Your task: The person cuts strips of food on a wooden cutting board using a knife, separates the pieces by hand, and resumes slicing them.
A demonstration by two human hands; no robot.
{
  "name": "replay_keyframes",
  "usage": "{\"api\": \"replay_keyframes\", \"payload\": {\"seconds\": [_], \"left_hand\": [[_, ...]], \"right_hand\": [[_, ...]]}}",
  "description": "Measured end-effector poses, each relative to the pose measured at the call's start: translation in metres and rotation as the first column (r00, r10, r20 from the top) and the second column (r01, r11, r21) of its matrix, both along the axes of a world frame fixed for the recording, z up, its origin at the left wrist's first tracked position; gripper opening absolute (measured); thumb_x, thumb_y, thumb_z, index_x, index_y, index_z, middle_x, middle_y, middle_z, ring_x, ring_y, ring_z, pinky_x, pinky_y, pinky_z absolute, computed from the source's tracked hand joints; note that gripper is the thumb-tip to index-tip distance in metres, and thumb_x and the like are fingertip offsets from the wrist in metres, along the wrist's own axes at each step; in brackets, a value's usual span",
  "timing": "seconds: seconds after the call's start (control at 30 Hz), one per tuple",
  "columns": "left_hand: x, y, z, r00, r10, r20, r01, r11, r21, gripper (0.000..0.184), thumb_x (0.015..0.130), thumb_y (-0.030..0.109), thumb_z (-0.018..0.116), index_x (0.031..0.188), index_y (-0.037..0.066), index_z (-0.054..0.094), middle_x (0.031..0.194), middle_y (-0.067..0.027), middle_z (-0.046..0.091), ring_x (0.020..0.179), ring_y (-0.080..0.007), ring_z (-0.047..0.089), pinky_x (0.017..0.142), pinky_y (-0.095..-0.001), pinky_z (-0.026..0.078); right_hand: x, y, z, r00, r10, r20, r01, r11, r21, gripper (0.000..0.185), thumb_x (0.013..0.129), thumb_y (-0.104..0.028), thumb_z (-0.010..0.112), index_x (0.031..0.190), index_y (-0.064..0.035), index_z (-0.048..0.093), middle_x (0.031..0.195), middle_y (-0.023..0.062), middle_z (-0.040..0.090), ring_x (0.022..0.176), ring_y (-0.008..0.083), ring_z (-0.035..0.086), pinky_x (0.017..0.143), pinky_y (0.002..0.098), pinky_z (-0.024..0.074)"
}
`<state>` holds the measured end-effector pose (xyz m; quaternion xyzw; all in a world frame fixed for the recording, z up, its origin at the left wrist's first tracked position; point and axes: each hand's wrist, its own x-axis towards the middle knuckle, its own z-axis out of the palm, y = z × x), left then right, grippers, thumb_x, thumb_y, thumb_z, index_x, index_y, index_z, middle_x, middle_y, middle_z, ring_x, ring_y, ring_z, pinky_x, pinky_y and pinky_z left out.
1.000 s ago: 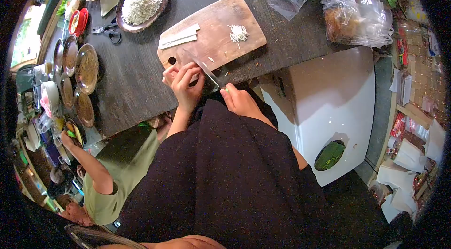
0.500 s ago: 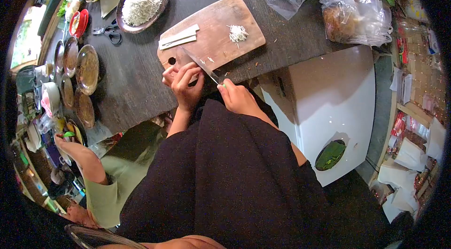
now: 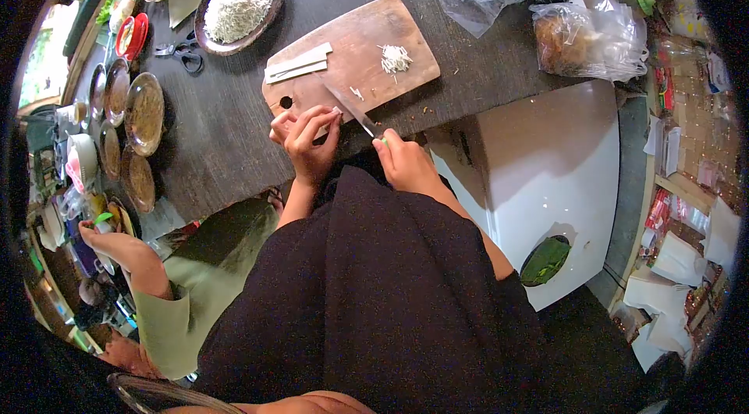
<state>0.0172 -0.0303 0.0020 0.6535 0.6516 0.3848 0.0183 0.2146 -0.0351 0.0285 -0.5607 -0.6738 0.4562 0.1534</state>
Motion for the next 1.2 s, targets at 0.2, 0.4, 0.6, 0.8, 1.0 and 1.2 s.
{"api": "replay_keyframes", "payload": {"seconds": [0.2,0.4,0.6,0.8,1.0,1.2], "left_hand": [[0.000,0.002,0.003,1.000,-0.006,0.024,0.006,1.000,0.021,0.009,0.076,0.018,0.082,0.082,0.020,0.076,0.093,0.0109,0.074,0.090,-0.0167,0.051,0.088,-0.0343,0.027],[0.001,0.002,0.003,1.000,0.006,0.001,-0.006,1.000,0.026,0.008,0.077,0.019,0.082,0.082,0.021,0.076,0.092,0.0116,0.073,0.091,-0.0168,0.050,0.088,-0.0340,0.027],[0.000,-0.001,-0.002,1.000,0.003,0.020,-0.003,1.000,-0.007,0.011,0.077,0.019,0.081,0.086,0.022,0.074,0.097,0.0117,0.071,0.098,-0.0205,0.050,0.091,-0.0366,0.029],[-0.001,-0.002,-0.003,0.999,-0.020,0.042,0.021,1.000,-0.020,0.013,0.076,0.018,0.081,0.086,0.021,0.074,0.098,0.0115,0.071,0.100,-0.0207,0.050,0.093,-0.0370,0.029],[-0.002,-0.003,-0.002,1.000,-0.022,0.018,0.022,0.999,-0.032,0.016,0.073,0.017,0.081,0.086,0.019,0.072,0.100,0.0119,0.070,0.103,-0.0229,0.049,0.094,-0.0388,0.029],[-0.002,-0.004,-0.003,1.000,-0.017,0.012,0.017,1.000,-0.014,0.015,0.073,0.017,0.080,0.085,0.018,0.071,0.101,0.0117,0.070,0.104,-0.0242,0.049,0.095,-0.0394,0.029]], "right_hand": [[0.017,0.021,0.007,0.996,-0.088,0.026,0.089,0.995,-0.041,0.035,0.105,-0.033,0.045,0.093,-0.0002,0.049,0.072,0.0301,0.059,0.075,0.0525,0.058,0.061,0.0548,0.0424],[0.014,0.005,0.008,0.995,-0.076,-0.064,0.077,0.997,0.007,0.034,0.105,-0.032,0.046,0.091,-0.0004,0.047,0.066,0.0283,0.056,0.070,0.0519,0.057,0.056,0.0526,0.0407],[0.012,0.002,-0.001,0.994,-0.069,-0.090,0.070,0.997,0.013,0.031,0.105,-0.030,0.048,0.092,-0.0015,0.049,0.066,0.0288,0.054,0.068,0.0511,0.058,0.054,0.0503,0.0405],[0.006,-0.011,-0.005,0.989,0.015,-0.148,-0.025,0.997,-0.067,0.033,0.105,-0.032,0.047,0.094,-0.0011,0.048,0.069,0.0297,0.055,0.071,0.0524,0.057,0.056,0.0501,0.0412],[0.001,-0.017,-0.005,0.994,0.022,-0.111,-0.036,0.991,-0.128,0.036,0.105,-0.035,0.046,0.093,-0.0013,0.047,0.069,0.0294,0.056,0.072,0.0520,0.058,0.057,0.0507,0.0418],[-0.001,-0.018,-0.001,0.997,0.020,-0.072,-0.029,0.991,-0.132,0.035,0.105,-0.034,0.046,0.093,-0.0015,0.047,0.071,0.0291,0.058,0.074,0.0518,0.059,0.060,0.0532,0.0429]]}}
